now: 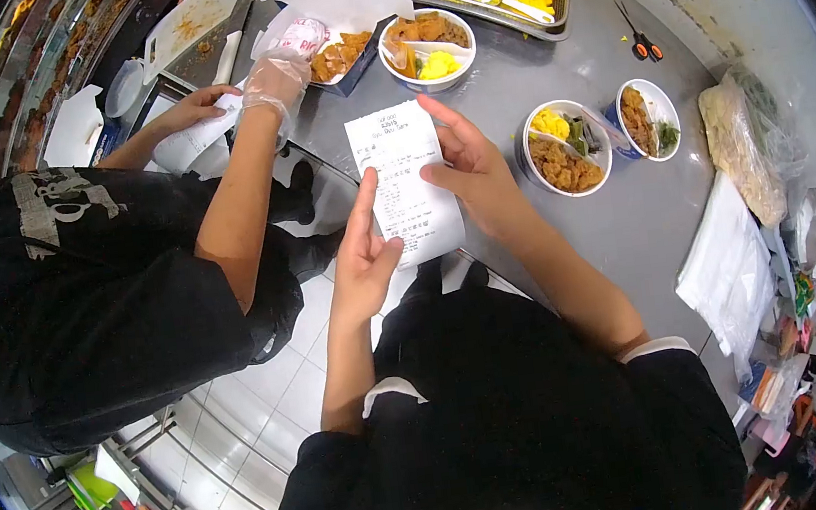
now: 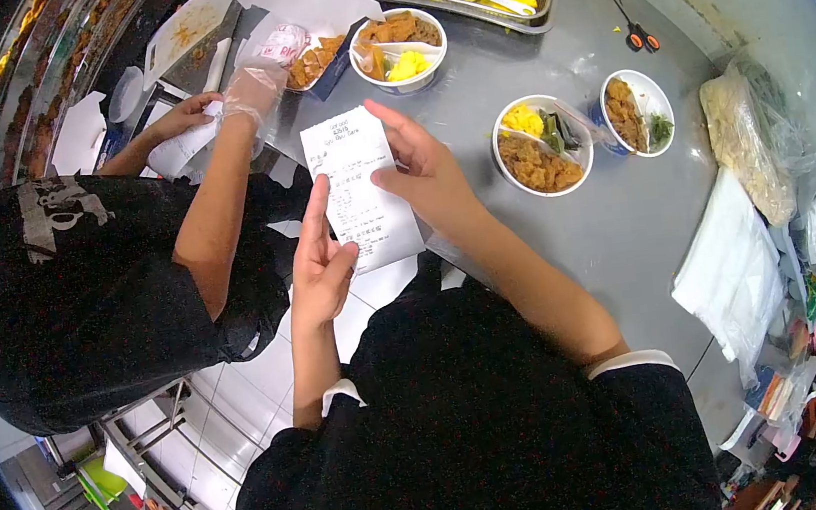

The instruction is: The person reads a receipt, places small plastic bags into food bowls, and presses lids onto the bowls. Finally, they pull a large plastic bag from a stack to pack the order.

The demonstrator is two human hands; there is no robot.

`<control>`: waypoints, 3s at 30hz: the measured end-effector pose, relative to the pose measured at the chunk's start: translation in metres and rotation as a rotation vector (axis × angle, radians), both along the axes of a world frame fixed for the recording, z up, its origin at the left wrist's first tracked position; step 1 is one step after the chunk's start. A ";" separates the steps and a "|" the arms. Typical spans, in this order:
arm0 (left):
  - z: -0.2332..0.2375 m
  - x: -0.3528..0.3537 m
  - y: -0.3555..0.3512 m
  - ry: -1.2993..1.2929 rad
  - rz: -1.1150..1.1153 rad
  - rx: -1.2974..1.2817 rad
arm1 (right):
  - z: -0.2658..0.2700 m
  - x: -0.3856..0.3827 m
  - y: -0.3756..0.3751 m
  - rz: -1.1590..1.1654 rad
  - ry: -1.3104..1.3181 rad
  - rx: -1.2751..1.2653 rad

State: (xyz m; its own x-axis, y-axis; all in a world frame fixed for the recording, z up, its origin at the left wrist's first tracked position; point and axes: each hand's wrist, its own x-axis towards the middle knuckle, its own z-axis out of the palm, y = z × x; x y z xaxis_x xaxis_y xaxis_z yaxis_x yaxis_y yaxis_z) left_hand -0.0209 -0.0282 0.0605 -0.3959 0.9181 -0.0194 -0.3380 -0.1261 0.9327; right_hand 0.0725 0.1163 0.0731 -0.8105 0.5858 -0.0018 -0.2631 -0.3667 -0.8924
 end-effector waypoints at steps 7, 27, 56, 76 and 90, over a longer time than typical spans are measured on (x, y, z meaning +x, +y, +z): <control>-0.002 0.010 -0.002 -0.023 -0.002 0.007 | -0.009 0.007 -0.007 -0.037 0.064 -0.039; -0.015 0.021 -0.005 -0.197 0.053 -0.156 | 0.000 0.022 -0.016 -0.084 0.050 -0.058; -0.011 0.032 -0.010 -0.236 0.055 -0.071 | -0.008 0.024 -0.016 -0.035 0.080 -0.199; -0.012 0.041 -0.011 -0.279 -0.001 -0.075 | -0.015 0.019 0.000 -0.094 0.124 -0.249; -0.011 0.041 -0.011 -0.231 -0.007 -0.093 | -0.011 0.016 0.000 -0.072 0.147 -0.274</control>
State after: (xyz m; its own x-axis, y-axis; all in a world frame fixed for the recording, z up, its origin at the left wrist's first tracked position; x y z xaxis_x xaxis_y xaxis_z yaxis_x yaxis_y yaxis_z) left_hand 0.0196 -0.0391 0.0491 -0.3648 0.9109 -0.1929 -0.5439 -0.0404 0.8382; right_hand 0.0880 0.1168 0.0624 -0.7701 0.6356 -0.0533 -0.4160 -0.5638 -0.7135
